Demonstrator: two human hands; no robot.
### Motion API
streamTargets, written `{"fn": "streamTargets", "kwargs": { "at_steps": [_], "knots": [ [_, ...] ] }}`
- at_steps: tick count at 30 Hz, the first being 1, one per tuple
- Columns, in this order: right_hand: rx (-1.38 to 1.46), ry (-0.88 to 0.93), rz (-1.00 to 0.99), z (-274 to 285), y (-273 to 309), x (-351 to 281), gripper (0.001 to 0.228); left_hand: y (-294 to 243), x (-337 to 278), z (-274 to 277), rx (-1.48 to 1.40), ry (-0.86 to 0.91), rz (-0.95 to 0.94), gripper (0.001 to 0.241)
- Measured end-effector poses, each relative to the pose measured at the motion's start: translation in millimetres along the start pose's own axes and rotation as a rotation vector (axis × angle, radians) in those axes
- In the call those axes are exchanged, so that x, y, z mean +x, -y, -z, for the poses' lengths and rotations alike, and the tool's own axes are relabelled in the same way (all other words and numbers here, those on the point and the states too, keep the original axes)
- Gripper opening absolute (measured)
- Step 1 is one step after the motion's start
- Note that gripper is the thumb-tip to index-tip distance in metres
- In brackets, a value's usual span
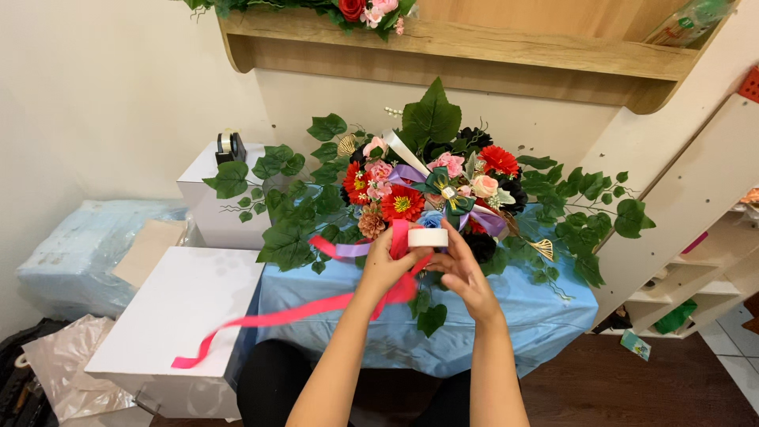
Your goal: The person wraps a pink ribbon around the base of a floral arrangement and secures it using adhesive tape.
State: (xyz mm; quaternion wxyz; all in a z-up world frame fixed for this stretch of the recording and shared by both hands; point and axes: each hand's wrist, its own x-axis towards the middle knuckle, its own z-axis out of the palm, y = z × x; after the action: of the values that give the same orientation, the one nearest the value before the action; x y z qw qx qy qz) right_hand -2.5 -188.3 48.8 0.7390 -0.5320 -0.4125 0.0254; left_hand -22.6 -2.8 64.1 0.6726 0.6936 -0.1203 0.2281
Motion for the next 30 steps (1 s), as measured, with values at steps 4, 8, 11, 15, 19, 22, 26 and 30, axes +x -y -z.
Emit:
{"fn": "streamTargets", "kwargs": {
  "at_steps": [4, 8, 11, 15, 19, 22, 26, 30],
  "knots": [
    [-0.111, -0.193, -0.070, 10, -24, 1, 0.060, 5, -4, 0, 0.023, 0.034, -0.012, 0.045],
    [-0.031, -0.345, -0.092, 20, -44, -4, 0.031, 33, -15, 3, -0.022, 0.152, 0.015, 0.028],
    [0.105, -0.372, -0.121, 28, -53, -9, 0.030, 12, -16, 6, 0.004, 0.178, -0.006, 0.017],
    [0.338, -0.380, -0.114, -4, -15, -5, 0.025, 0, -7, 6, 0.026, 0.125, -0.057, 0.031],
    [0.429, -0.309, -0.103, -3, -15, -13, 0.022, 9, -3, -2, 0.047, 0.018, -0.032, 0.037],
    [0.558, -0.321, -0.098, 15, -27, -21, 0.031, 53, 4, -1, 0.069, -0.086, -0.048, 0.037],
    [0.708, -0.358, -0.062, 22, 5, -22, 0.039, 47, 3, 11, 0.136, -0.253, -0.060, 0.039],
    [0.571, -0.329, 0.000, 43, 17, -28, 0.038, 40, 5, 29, 0.185, -0.287, -0.012, 0.039]
  ]
}}
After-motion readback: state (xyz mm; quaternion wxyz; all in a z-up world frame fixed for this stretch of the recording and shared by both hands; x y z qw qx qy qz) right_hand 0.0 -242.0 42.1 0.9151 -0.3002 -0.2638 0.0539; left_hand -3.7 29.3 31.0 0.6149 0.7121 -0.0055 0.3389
